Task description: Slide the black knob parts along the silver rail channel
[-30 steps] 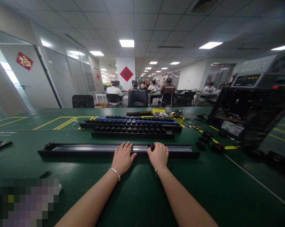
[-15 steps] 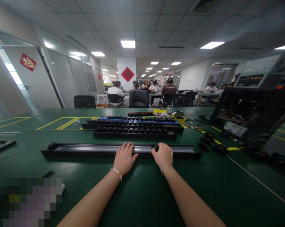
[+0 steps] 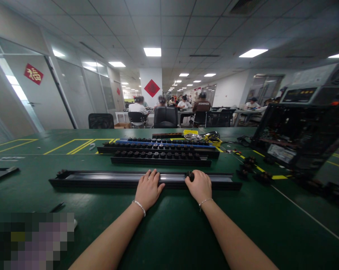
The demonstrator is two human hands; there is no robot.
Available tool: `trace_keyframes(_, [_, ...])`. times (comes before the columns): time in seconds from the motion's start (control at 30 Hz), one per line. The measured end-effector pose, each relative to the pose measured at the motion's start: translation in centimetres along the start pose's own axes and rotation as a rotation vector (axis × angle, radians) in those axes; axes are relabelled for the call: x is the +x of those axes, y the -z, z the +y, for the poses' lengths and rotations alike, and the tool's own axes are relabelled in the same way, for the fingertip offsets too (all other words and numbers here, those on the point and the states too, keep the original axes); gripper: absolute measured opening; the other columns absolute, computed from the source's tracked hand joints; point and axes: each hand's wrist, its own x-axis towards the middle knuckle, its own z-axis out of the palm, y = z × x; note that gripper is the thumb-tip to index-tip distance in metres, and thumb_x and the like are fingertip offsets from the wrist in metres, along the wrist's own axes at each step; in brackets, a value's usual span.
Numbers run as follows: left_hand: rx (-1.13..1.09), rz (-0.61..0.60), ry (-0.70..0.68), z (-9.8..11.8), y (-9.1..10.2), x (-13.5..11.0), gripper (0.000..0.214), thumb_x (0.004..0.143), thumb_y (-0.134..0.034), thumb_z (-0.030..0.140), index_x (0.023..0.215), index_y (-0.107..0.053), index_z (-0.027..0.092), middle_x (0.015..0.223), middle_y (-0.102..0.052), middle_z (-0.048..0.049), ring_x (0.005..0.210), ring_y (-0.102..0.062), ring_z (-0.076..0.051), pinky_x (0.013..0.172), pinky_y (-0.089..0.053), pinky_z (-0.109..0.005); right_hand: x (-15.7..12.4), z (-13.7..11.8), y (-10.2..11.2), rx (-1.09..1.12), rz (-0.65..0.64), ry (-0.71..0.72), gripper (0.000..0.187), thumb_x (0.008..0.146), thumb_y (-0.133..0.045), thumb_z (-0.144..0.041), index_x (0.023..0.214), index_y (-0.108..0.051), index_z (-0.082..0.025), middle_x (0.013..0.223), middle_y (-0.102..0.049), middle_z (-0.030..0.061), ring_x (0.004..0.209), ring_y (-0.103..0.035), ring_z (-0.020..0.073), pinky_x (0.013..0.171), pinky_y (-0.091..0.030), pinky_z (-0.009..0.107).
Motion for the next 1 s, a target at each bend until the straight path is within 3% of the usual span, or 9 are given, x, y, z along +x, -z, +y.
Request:
trace_keyframes(0.27, [0.011, 0.023, 0.0, 0.0, -0.2, -0.1, 0.049, 0.089, -0.038, 0.047, 0.124, -0.052, 0.016, 0.126, -0.053, -0.0142, 0.115, -0.048, -0.028, 0.095, -0.038, -0.042, 0.1, 0.4, 0.4, -0.005, 0.012, -0.006, 0.017, 0.078, -0.046, -0.033, 0.078, -0.056, -0.018, 0.089, -0.064, 0.0071, 0.09, -0.053, 0.021, 0.085, -0.032, 0.034])
trace_keyframes(1.0, [-0.018, 0.013, -0.005, 0.1, 0.3, -0.1, 0.046, 0.09, -0.037, 0.046, 0.124, -0.052, 0.019, 0.118, -0.058, -0.0117, 0.111, -0.051, -0.026, 0.093, -0.038, -0.039, 0.2, 1.0, 0.8, 0.002, -0.017, -0.023, 0.017, 0.077, -0.046, -0.032, 0.077, -0.055, -0.019, 0.088, -0.063, 0.0078, 0.09, -0.053, 0.0214, 0.084, -0.033, 0.034])
